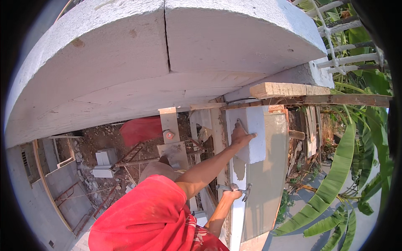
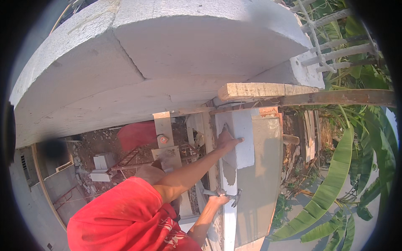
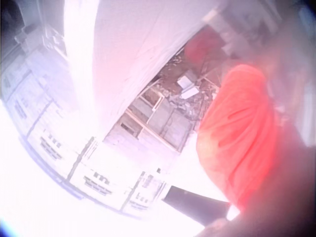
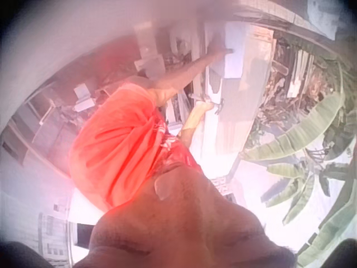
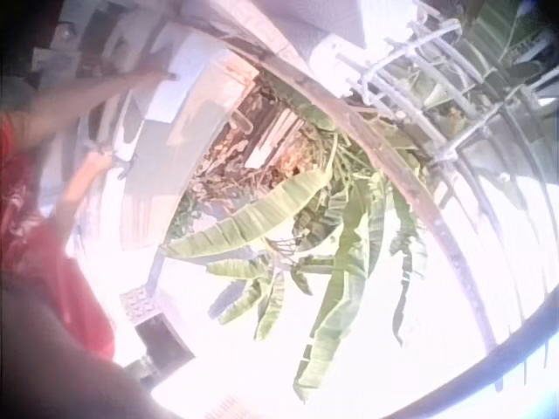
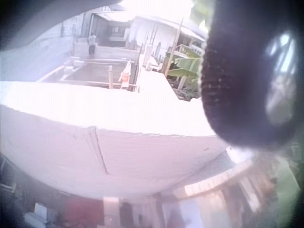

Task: The person scoops cement from a bucket with a trowel, applies it to white rectangular tiles, and places them onto a curved wall section. They use a hammer to tap the tiles into position and continue applying cement to adjacent areas.

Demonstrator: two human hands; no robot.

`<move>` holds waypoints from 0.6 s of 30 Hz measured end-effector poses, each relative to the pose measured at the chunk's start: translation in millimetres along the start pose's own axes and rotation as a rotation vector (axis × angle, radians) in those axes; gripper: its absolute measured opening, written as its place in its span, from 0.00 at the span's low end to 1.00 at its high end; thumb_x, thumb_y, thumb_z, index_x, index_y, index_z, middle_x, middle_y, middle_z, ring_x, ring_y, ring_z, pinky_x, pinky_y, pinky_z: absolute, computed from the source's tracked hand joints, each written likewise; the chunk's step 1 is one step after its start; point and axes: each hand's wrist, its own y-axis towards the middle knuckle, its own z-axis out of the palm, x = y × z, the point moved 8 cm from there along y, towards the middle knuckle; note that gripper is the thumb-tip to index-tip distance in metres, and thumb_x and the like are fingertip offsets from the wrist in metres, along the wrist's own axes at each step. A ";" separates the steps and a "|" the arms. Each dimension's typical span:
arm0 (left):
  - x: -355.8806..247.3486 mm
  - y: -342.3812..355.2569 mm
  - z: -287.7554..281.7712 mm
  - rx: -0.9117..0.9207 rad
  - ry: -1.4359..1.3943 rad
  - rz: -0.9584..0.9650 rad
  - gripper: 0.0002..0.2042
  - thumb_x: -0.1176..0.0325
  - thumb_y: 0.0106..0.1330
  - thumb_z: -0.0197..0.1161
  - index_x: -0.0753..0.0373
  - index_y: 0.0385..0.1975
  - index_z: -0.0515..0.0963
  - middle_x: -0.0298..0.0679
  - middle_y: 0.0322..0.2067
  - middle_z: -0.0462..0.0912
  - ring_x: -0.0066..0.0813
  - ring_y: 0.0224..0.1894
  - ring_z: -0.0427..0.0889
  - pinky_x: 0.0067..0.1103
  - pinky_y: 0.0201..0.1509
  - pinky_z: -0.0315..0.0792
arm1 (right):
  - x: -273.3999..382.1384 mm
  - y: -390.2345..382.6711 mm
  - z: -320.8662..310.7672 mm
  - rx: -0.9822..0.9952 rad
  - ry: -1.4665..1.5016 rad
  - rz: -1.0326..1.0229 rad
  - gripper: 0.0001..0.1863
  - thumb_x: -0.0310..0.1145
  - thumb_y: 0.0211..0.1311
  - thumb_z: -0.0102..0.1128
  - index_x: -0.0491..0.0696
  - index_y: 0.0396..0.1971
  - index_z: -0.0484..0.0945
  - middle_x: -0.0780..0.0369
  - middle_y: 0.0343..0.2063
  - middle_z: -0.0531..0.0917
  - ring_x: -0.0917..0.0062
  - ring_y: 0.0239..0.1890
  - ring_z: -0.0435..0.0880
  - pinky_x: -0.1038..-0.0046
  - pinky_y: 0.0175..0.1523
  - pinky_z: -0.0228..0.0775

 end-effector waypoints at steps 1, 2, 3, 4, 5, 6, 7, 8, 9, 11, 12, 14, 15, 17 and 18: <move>-2.7 -1.0 1.8 -0.002 -0.006 0.013 0.62 0.53 0.50 0.81 0.74 0.76 0.43 0.63 0.67 0.68 0.53 0.66 0.74 0.36 0.70 0.70 | -8.4 3.3 12.5 0.011 0.060 0.044 0.26 0.53 0.80 0.33 0.55 0.20 0.60 0.71 0.11 0.60 0.84 0.09 0.57 0.83 0.13 0.56; 1.8 1.0 -3.2 -0.024 0.000 0.015 0.62 0.53 0.50 0.80 0.74 0.76 0.42 0.63 0.68 0.66 0.53 0.66 0.74 0.36 0.70 0.70 | -29.7 -14.5 35.8 0.090 -0.127 0.015 0.26 0.54 0.80 0.33 0.54 0.21 0.61 0.71 0.11 0.60 0.84 0.09 0.59 0.83 0.13 0.58; 6.0 4.8 -8.0 -0.044 0.008 0.015 0.62 0.53 0.50 0.80 0.74 0.76 0.42 0.63 0.69 0.65 0.53 0.67 0.73 0.37 0.70 0.70 | -46.8 -25.2 52.1 0.183 -0.187 0.115 0.26 0.54 0.80 0.33 0.54 0.21 0.61 0.71 0.11 0.61 0.84 0.09 0.60 0.83 0.13 0.58; 6.5 5.5 -7.9 -0.046 0.000 0.013 0.61 0.53 0.50 0.80 0.73 0.76 0.42 0.63 0.70 0.63 0.53 0.67 0.73 0.37 0.70 0.70 | -55.7 -33.3 62.6 0.270 -0.239 0.201 0.26 0.54 0.80 0.33 0.53 0.21 0.61 0.70 0.11 0.61 0.84 0.09 0.60 0.83 0.13 0.59; 7.5 6.4 -7.5 -0.046 -0.007 0.010 0.61 0.53 0.51 0.80 0.73 0.76 0.42 0.62 0.71 0.61 0.53 0.67 0.73 0.37 0.70 0.70 | -64.5 -39.9 69.1 0.354 -0.290 0.288 0.26 0.54 0.80 0.33 0.53 0.22 0.61 0.70 0.11 0.61 0.83 0.09 0.61 0.82 0.12 0.59; 9.3 7.1 -7.0 -0.046 -0.012 0.007 0.61 0.53 0.51 0.79 0.72 0.76 0.42 0.62 0.72 0.59 0.53 0.67 0.72 0.37 0.71 0.69 | -59.0 -38.4 60.3 0.362 -0.326 0.249 0.27 0.54 0.80 0.33 0.53 0.22 0.62 0.70 0.11 0.61 0.83 0.09 0.61 0.82 0.12 0.59; 5.1 10.7 -5.4 -0.053 -0.018 0.024 0.61 0.53 0.51 0.79 0.72 0.76 0.42 0.62 0.72 0.58 0.53 0.68 0.72 0.37 0.71 0.69 | -49.3 -34.7 50.4 0.379 -0.356 0.204 0.27 0.54 0.80 0.33 0.52 0.22 0.62 0.70 0.11 0.61 0.83 0.09 0.61 0.81 0.12 0.60; 8.4 10.6 -4.3 -0.061 -0.022 0.030 0.61 0.53 0.51 0.79 0.72 0.76 0.42 0.62 0.73 0.57 0.53 0.68 0.72 0.37 0.71 0.69 | -43.4 -37.9 42.3 0.385 -0.389 0.164 0.27 0.54 0.80 0.33 0.52 0.22 0.62 0.70 0.11 0.61 0.83 0.09 0.61 0.80 0.12 0.60; 12.0 10.4 -3.3 -0.070 -0.024 0.036 0.61 0.53 0.52 0.79 0.71 0.76 0.42 0.61 0.73 0.56 0.53 0.68 0.71 0.37 0.71 0.69 | -43.8 -35.3 36.1 0.335 -0.332 0.180 0.27 0.54 0.80 0.32 0.52 0.22 0.63 0.70 0.11 0.62 0.83 0.09 0.61 0.81 0.12 0.59; 12.3 11.3 -2.8 -0.067 -0.013 0.031 0.60 0.53 0.52 0.79 0.71 0.76 0.42 0.61 0.74 0.55 0.54 0.69 0.70 0.37 0.72 0.68 | -50.0 -44.2 41.0 0.240 -0.207 0.203 0.27 0.54 0.81 0.32 0.52 0.23 0.64 0.70 0.12 0.62 0.83 0.09 0.60 0.81 0.11 0.58; 12.4 12.3 -3.3 -0.066 -0.006 0.029 0.60 0.53 0.52 0.79 0.71 0.76 0.42 0.61 0.74 0.54 0.54 0.69 0.70 0.37 0.72 0.67 | -51.6 -41.0 43.9 0.278 -0.263 0.226 0.27 0.53 0.81 0.32 0.52 0.23 0.64 0.70 0.12 0.62 0.83 0.08 0.60 0.81 0.11 0.58; 8.4 9.9 -3.8 -0.031 -0.045 0.011 0.60 0.53 0.52 0.79 0.71 0.76 0.42 0.61 0.74 0.54 0.55 0.70 0.69 0.37 0.73 0.67 | -52.0 -34.7 49.8 0.352 -0.370 0.266 0.27 0.52 0.81 0.32 0.53 0.23 0.65 0.69 0.12 0.62 0.82 0.08 0.60 0.81 0.11 0.57; 6.7 6.6 -3.1 -0.014 -0.063 0.002 0.60 0.53 0.52 0.79 0.71 0.76 0.42 0.61 0.74 0.53 0.55 0.70 0.68 0.37 0.73 0.66 | -46.2 -31.1 47.2 0.342 -0.359 0.203 0.26 0.52 0.81 0.32 0.53 0.23 0.65 0.69 0.12 0.62 0.82 0.08 0.60 0.81 0.11 0.57; 7.0 6.0 -3.8 -0.025 -0.059 0.009 0.60 0.53 0.52 0.79 0.71 0.76 0.42 0.60 0.74 0.54 0.54 0.71 0.67 0.37 0.73 0.66 | -45.1 -34.2 53.6 0.331 -0.342 0.093 0.25 0.51 0.81 0.34 0.53 0.23 0.65 0.69 0.12 0.63 0.82 0.08 0.59 0.81 0.10 0.56; 6.8 5.4 -4.0 -0.030 -0.057 0.013 0.60 0.53 0.52 0.79 0.71 0.76 0.42 0.60 0.74 0.54 0.54 0.71 0.67 0.38 0.73 0.66 | -46.6 -36.2 56.8 0.318 -0.347 0.109 0.25 0.51 0.81 0.34 0.53 0.23 0.64 0.69 0.12 0.62 0.82 0.08 0.59 0.80 0.10 0.56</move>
